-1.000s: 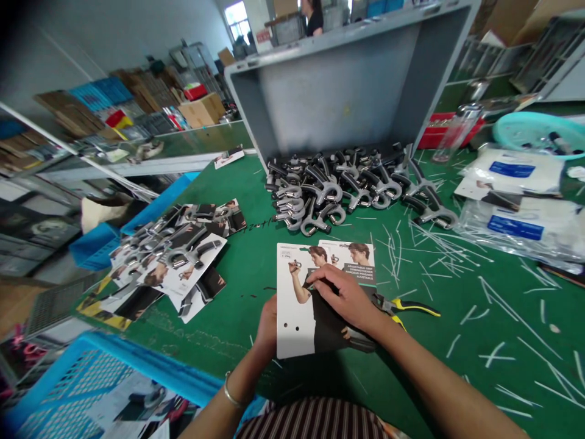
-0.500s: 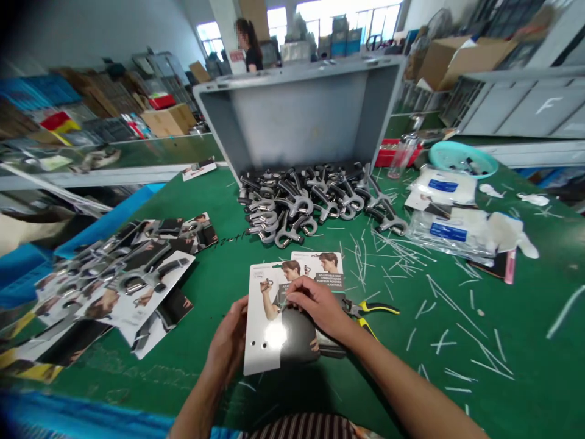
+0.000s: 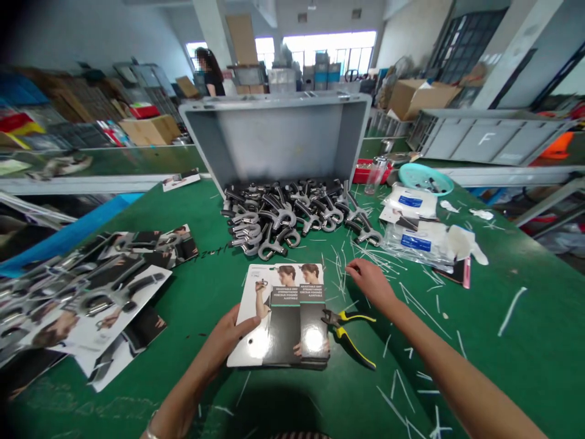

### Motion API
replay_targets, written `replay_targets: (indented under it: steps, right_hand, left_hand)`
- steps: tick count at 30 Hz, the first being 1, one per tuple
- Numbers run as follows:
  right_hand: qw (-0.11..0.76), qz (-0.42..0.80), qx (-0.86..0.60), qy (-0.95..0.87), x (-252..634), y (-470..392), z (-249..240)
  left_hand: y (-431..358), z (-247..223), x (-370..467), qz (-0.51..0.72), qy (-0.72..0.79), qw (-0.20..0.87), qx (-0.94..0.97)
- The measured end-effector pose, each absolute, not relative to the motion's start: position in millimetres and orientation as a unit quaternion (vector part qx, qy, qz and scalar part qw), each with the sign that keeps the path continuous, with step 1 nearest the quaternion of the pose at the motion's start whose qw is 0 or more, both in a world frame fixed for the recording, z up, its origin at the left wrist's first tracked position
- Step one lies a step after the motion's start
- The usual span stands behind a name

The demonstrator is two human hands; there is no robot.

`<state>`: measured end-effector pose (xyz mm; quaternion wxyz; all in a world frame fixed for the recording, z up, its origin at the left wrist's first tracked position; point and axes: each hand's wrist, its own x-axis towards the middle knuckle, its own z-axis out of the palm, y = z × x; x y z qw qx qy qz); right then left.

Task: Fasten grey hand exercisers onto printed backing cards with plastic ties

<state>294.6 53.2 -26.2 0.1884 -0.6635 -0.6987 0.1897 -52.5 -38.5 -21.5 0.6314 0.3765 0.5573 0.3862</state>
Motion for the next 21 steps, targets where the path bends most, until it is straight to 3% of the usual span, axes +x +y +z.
replay_targets:
  steps: [8, 17, 21]
  right_hand:
    - [0.137, 0.218, -0.691, -0.675, 272.3, 84.4, -53.3]
    - [0.253, 0.414, -0.605, -0.631, 299.1, 73.7, -25.5]
    - [0.335, 0.51, -0.553, -0.567, 285.4, 57.3, -9.1]
  left_hand:
    - [-49.2, -26.2, -57.5, 0.382, 0.548, 0.652, 0.359]
    - [-59.8, -13.4, -84.3, 0.466, 0.548, 0.618, 0.319]
    - [-36.7, 3.0, -99.1, 0.405, 0.529, 0.623, 0.411]
